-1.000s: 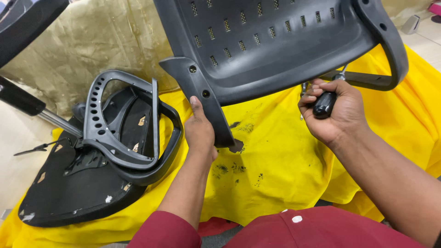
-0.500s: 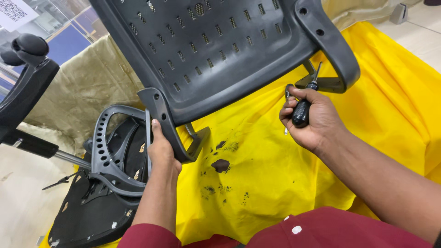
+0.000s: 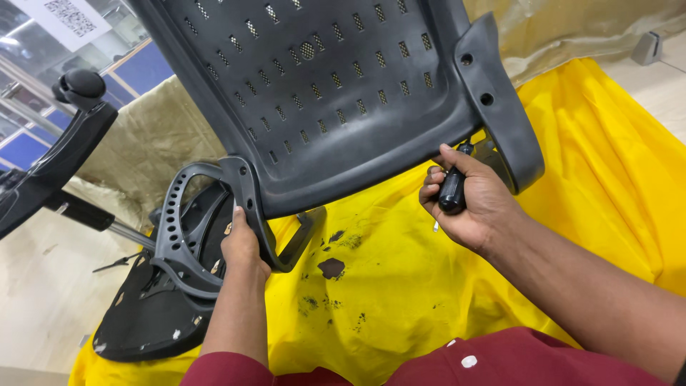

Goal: The person uses a screwdriver to remove screws from the underside of a black office chair seat, detaching the seat from its metal frame. The person then removes screws from the detached metal frame components.

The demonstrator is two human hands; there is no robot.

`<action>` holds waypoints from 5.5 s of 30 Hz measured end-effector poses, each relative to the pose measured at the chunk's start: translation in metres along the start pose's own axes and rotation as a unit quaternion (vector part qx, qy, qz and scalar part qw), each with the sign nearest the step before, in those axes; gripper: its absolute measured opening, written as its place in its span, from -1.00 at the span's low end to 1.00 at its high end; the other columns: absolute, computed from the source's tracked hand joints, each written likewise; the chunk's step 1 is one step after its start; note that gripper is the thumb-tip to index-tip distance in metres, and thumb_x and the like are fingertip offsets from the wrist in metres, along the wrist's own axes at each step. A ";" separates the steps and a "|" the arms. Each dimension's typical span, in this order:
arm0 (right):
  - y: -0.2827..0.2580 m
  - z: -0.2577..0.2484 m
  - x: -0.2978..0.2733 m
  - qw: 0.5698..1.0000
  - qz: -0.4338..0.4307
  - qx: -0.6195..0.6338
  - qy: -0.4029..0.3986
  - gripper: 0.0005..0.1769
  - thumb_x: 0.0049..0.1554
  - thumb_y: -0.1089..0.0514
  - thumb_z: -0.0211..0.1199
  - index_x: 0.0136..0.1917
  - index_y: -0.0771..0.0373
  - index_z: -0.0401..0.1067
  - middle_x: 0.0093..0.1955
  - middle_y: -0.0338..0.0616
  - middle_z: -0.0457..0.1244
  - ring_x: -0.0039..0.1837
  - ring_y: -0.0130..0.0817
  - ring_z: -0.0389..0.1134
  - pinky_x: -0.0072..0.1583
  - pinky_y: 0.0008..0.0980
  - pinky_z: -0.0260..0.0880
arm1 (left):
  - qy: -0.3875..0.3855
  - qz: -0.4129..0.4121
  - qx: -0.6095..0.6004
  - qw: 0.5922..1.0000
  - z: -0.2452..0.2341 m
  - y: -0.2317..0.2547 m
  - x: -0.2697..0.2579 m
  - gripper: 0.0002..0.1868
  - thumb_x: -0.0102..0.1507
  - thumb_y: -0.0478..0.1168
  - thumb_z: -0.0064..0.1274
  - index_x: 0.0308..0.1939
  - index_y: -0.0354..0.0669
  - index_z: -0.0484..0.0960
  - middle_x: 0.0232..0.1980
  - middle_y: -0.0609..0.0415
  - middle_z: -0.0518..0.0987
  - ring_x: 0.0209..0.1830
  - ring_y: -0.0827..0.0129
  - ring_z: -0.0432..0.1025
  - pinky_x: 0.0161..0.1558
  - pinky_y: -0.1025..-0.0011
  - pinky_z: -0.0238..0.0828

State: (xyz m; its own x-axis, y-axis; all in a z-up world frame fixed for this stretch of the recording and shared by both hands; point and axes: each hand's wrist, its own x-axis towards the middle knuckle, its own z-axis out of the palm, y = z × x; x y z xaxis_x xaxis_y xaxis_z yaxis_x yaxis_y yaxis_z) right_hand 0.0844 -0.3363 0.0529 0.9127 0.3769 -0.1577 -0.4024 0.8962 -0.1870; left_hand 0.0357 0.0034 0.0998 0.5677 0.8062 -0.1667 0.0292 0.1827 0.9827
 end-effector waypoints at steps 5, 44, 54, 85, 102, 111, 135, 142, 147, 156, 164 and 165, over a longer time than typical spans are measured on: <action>0.001 -0.004 -0.002 0.999 0.011 -0.010 0.039 -0.83 0.22 0.17 0.28 -0.11 0.17 0.29 -0.27 -0.27 0.17 -0.22 -0.52 0.21 -0.16 -0.53 0.29 | 0.024 0.010 0.040 0.999 -0.009 -0.013 -0.007 -0.28 0.37 0.14 -0.06 0.30 -0.52 0.40 0.29 -0.23 0.55 0.21 0.06 0.52 0.20 0.17 0.45; 0.019 -0.064 -0.063 0.966 0.112 -0.135 0.188 -0.85 0.17 0.25 0.19 -0.09 0.39 0.29 -0.15 0.01 0.23 -0.18 -0.28 0.32 -0.12 -0.44 0.42 | -0.314 -0.263 -0.322 0.854 0.106 -0.130 -0.155 -0.58 0.18 -0.08 0.28 0.06 -0.07 0.55 0.06 0.18 0.58 0.11 0.36 0.42 0.33 0.24 0.35; 0.010 -0.061 -0.130 0.939 0.003 -0.107 0.327 -0.81 0.15 0.37 0.13 -0.01 0.57 0.24 -0.04 0.06 0.27 0.02 -0.20 0.43 0.18 -0.33 0.46 | -0.058 -0.209 -0.299 0.929 0.134 -0.111 -0.186 -0.58 0.14 -0.22 0.22 0.05 -0.22 0.54 0.06 0.04 0.57 -0.01 0.23 0.47 0.03 0.22 0.47; -0.060 -0.077 -0.095 0.918 -0.188 -0.326 0.124 -0.70 0.12 0.39 0.11 0.14 0.49 0.31 0.11 0.07 0.34 0.08 -0.25 0.45 0.16 -0.39 0.50 | -0.168 -0.160 -0.261 0.937 0.117 -0.124 -0.175 -0.48 0.20 -0.30 0.16 0.21 -0.29 0.38 0.21 -0.02 0.48 0.18 0.18 0.44 0.21 0.26 0.43; -0.064 -0.076 -0.074 0.866 -0.257 -0.399 0.157 -0.80 0.25 0.18 0.19 0.07 0.35 0.45 -0.17 -0.14 0.31 -0.20 -0.41 0.33 -0.16 -0.43 0.38 | -0.185 -0.167 -0.205 0.947 0.104 -0.140 -0.187 -0.49 0.14 -0.32 0.22 0.14 -0.07 0.40 0.08 0.08 0.52 0.01 0.29 0.46 0.05 0.27 0.43; -0.069 -0.110 -0.059 0.824 -0.314 -0.428 0.197 -0.76 0.24 0.26 0.09 0.17 0.35 0.33 0.08 -0.07 0.37 -0.09 -0.43 0.38 -0.07 -0.42 0.45 | -0.149 -0.192 -0.176 0.954 0.103 -0.144 -0.195 -0.42 0.21 -0.30 0.21 0.23 -0.10 0.26 0.15 0.00 0.51 0.09 0.26 0.50 0.16 0.25 0.48; -0.081 -0.124 -0.032 0.881 -0.201 -0.376 0.205 -0.79 0.21 0.13 0.22 0.09 0.24 0.38 0.06 -0.07 0.37 -0.20 -0.39 0.29 -0.15 -0.40 0.37 | -0.364 -0.280 -0.273 0.845 0.159 -0.172 -0.190 -0.65 0.20 -0.17 0.31 -0.04 -0.17 0.54 0.00 0.11 0.55 0.05 0.35 0.48 0.13 0.41 0.43; -0.086 -0.116 -0.042 0.880 -0.201 -0.379 0.205 -0.79 0.21 0.13 0.21 0.05 0.27 0.36 -0.04 -0.06 0.43 -0.25 -0.40 0.28 -0.21 -0.41 0.34 | -0.327 -0.287 -0.227 0.871 0.205 -0.164 -0.196 -0.58 0.17 -0.21 0.29 0.11 -0.08 0.60 0.06 0.22 0.58 0.07 0.43 0.40 0.18 0.34 0.24; -0.094 -0.093 -0.052 0.869 -0.236 -0.398 0.176 -0.81 0.23 0.15 0.15 0.07 0.28 0.37 -0.12 -0.01 0.39 -0.29 -0.44 0.25 -0.23 -0.43 0.33 | -0.313 -0.268 -0.258 0.874 0.198 -0.144 -0.208 -0.60 0.14 -0.33 0.26 0.07 -0.14 0.61 0.08 0.15 0.64 0.11 0.36 0.50 0.26 0.33 0.39; -0.091 -0.040 -0.071 0.824 -0.243 -0.505 0.077 -0.79 0.24 0.19 0.16 0.08 0.34 0.28 -0.08 -0.05 0.44 -0.30 -0.49 0.25 -0.24 -0.49 0.33 | -0.405 -0.224 -0.258 0.848 0.177 -0.122 -0.219 -0.64 0.18 -0.37 0.22 0.06 -0.29 0.59 0.04 0.02 0.63 0.05 0.30 0.52 0.17 0.24 0.51; -0.088 -0.029 -0.065 0.807 -0.305 -0.498 0.092 -0.85 0.19 0.18 0.31 0.00 0.28 0.48 -0.25 -0.27 0.28 -0.28 -0.55 0.27 -0.23 -0.51 0.34 | -0.414 -0.144 -0.245 0.865 0.198 -0.105 -0.209 -0.66 0.15 -0.47 0.20 0.02 -0.39 0.59 0.02 -0.05 0.66 -0.03 0.27 0.58 0.09 0.28 0.53; -0.089 -0.028 -0.063 0.809 -0.307 -0.493 0.089 -0.84 0.18 0.19 0.34 0.00 0.29 0.49 -0.28 -0.27 0.26 -0.28 -0.54 0.27 -0.22 -0.51 0.34 | -0.402 -0.150 -0.240 0.871 0.201 -0.103 -0.208 -0.68 0.16 -0.48 0.21 0.01 -0.44 0.60 0.02 -0.08 0.66 -0.03 0.25 0.59 0.09 0.29 0.55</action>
State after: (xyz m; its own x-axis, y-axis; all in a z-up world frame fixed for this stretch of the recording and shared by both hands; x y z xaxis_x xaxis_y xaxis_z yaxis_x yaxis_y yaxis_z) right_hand 0.0610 -0.4459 0.0526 0.9727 -0.1873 0.1369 0.1815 0.2466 -0.9520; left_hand 0.0797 -0.2961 0.0492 0.9919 0.0634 -0.1098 0.0364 0.6871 0.7256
